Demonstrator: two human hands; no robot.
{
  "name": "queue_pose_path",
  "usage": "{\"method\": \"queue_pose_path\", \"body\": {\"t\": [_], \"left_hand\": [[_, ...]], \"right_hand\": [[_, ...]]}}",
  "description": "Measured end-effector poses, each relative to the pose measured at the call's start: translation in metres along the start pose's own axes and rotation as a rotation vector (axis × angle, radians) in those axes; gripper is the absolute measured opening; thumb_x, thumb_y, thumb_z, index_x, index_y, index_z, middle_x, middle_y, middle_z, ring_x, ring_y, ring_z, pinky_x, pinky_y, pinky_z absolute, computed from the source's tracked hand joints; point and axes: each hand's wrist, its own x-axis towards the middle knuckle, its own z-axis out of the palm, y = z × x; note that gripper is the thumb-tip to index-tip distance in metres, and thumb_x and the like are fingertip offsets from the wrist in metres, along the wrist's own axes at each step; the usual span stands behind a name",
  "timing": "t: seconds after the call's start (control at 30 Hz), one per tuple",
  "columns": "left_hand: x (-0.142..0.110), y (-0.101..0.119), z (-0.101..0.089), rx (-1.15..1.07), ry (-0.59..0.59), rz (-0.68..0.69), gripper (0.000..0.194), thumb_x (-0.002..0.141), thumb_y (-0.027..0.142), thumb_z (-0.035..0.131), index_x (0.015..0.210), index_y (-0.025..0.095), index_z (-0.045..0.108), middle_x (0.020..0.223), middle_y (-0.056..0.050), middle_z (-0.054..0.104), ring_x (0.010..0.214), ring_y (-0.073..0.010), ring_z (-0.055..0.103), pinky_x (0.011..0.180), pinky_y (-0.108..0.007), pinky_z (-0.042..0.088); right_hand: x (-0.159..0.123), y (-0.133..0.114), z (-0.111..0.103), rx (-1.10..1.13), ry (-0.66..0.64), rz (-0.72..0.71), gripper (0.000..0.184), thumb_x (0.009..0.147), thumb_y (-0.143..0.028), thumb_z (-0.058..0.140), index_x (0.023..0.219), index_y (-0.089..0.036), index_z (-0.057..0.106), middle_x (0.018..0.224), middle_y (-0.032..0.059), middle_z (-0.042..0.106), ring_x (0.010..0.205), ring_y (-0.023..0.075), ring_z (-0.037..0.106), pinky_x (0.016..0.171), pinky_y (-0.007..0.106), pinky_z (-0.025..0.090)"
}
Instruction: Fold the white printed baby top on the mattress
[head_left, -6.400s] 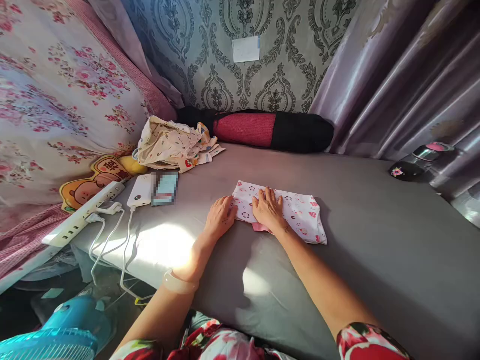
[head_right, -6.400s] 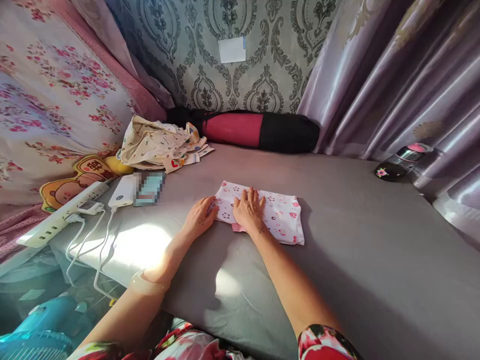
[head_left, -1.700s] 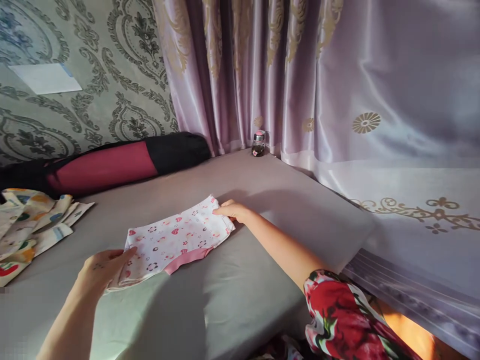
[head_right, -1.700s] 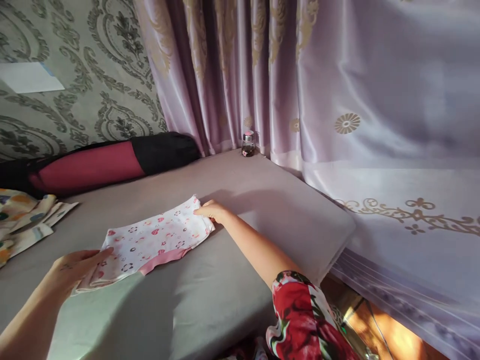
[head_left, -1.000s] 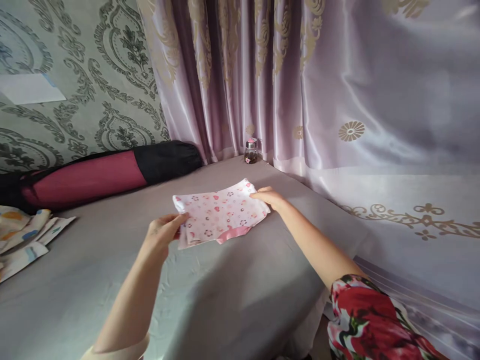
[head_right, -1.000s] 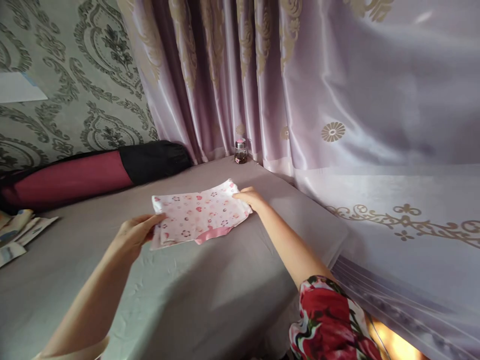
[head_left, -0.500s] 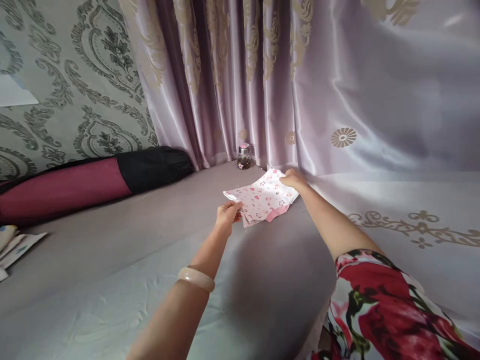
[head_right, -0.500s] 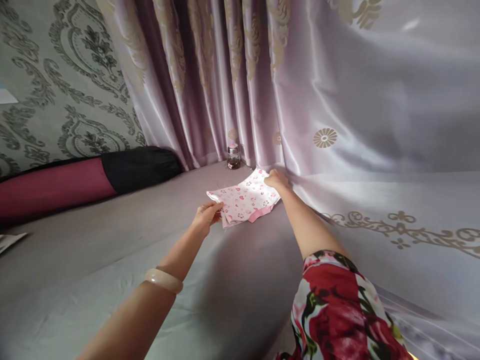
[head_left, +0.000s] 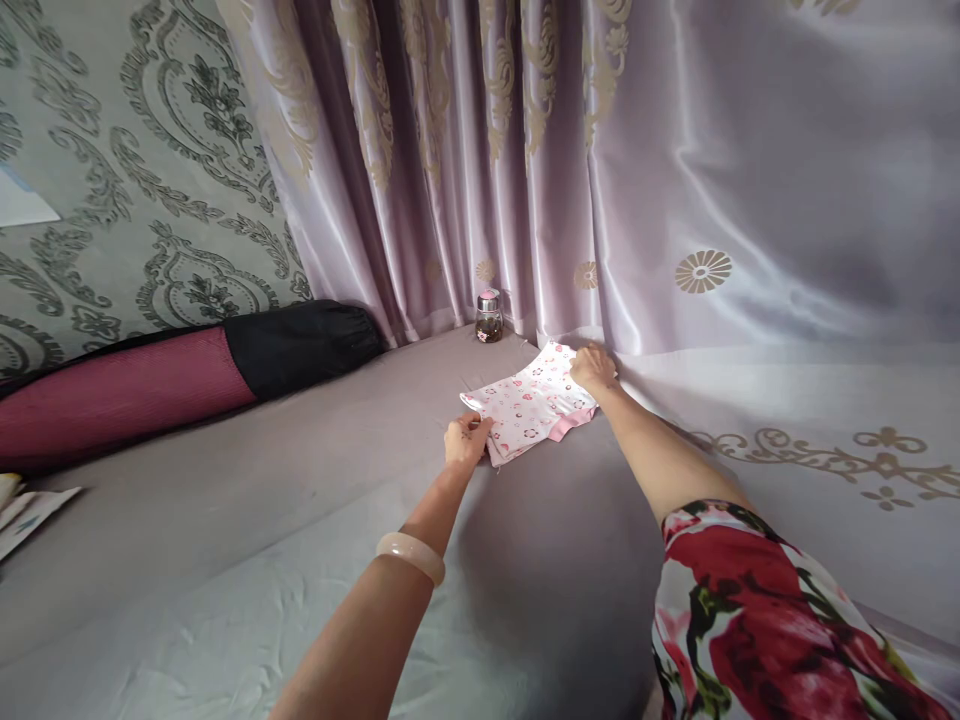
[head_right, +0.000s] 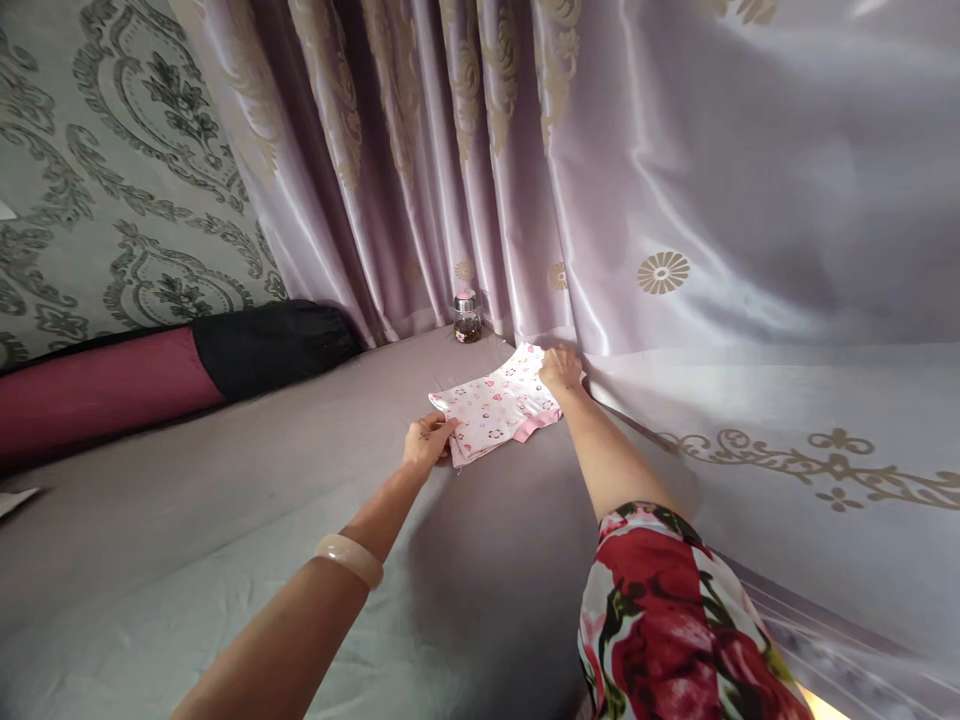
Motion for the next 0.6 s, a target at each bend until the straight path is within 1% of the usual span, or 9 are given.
{"method": "queue_pose_path", "body": {"t": [0.07,0.13,0.2,0.3,0.37,0.43,0.5,0.6], "left_hand": [[-0.001,-0.004,-0.002,0.245,0.036,0.157,0.013,0.08,0.033,0.065,0.079,0.02,0.066,0.076,-0.003,0.064,0.078,-0.0188,0.062,0.073,-0.028,0.05],[-0.002,-0.007,-0.004,0.479,0.091,0.289,0.018,0.083,0.036,0.062,0.089,0.02,0.068,0.092,-0.009,0.065,0.098,-0.0247,0.061,0.087,-0.034,0.048],[-0.004,-0.013,-0.01,0.615,0.129,0.346,0.029,0.084,0.038,0.062,0.105,0.018,0.066,0.107,-0.013,0.063,0.111,-0.0285,0.056,0.096,-0.04,0.044],[-0.01,-0.026,-0.029,0.765,0.107,0.398,0.039,0.087,0.037,0.059,0.12,0.016,0.059,0.119,-0.016,0.059,0.116,-0.0298,0.053,0.103,-0.044,0.04],[-0.018,-0.038,-0.051,0.854,0.078,0.428,0.042,0.088,0.036,0.056,0.125,0.016,0.056,0.124,-0.017,0.058,0.116,-0.0299,0.054,0.104,-0.045,0.04],[-0.03,-0.052,-0.077,0.921,0.06,0.462,0.045,0.089,0.039,0.053,0.128,0.017,0.055,0.129,-0.016,0.056,0.12,-0.0301,0.053,0.106,-0.045,0.039],[-0.046,-0.065,-0.107,0.969,0.055,0.475,0.05,0.092,0.045,0.047,0.132,0.015,0.053,0.135,-0.017,0.053,0.126,-0.0304,0.049,0.11,-0.045,0.037],[-0.077,-0.084,-0.156,1.044,0.061,0.402,0.065,0.092,0.056,0.039,0.14,0.014,0.047,0.146,-0.016,0.046,0.138,-0.0301,0.039,0.115,-0.044,0.031]], "right_hand": [[-0.002,0.003,0.009,-0.001,0.045,-0.014,0.037,0.095,-0.018,0.042,0.124,-0.009,0.063,0.134,0.0207,0.054,0.125,0.0299,0.05,0.099,0.036,0.043],[-0.006,0.006,0.017,-0.007,0.112,-0.028,0.038,0.094,-0.014,0.039,0.126,-0.009,0.061,0.132,0.0208,0.055,0.124,0.0305,0.05,0.099,0.038,0.041],[-0.011,0.007,0.025,-0.012,0.161,-0.057,0.04,0.093,-0.012,0.039,0.129,-0.01,0.057,0.131,0.02,0.056,0.123,0.0304,0.05,0.101,0.039,0.039],[-0.02,0.005,0.037,-0.01,0.143,-0.144,0.043,0.094,-0.016,0.039,0.135,-0.013,0.051,0.137,0.0182,0.054,0.128,0.0289,0.046,0.106,0.041,0.034],[-0.024,0.001,0.044,-0.005,0.094,-0.198,0.045,0.098,-0.025,0.034,0.139,-0.015,0.047,0.146,0.0161,0.048,0.135,0.0285,0.039,0.111,0.046,0.028],[-0.026,-0.002,0.049,0.004,0.023,-0.208,0.049,0.101,-0.033,0.026,0.144,-0.018,0.044,0.156,0.0124,0.037,0.142,0.0288,0.029,0.115,0.052,0.022],[-0.027,-0.004,0.051,0.022,-0.062,-0.162,0.055,0.101,-0.04,0.02,0.149,-0.02,0.039,0.162,0.0089,0.027,0.147,0.0305,0.02,0.117,0.057,0.017],[-0.028,-0.006,0.05,0.035,-0.154,-0.083,0.061,0.1,-0.048,0.017,0.154,-0.022,0.031,0.165,0.007,0.018,0.15,0.0351,0.011,0.117,0.062,0.011]]}}
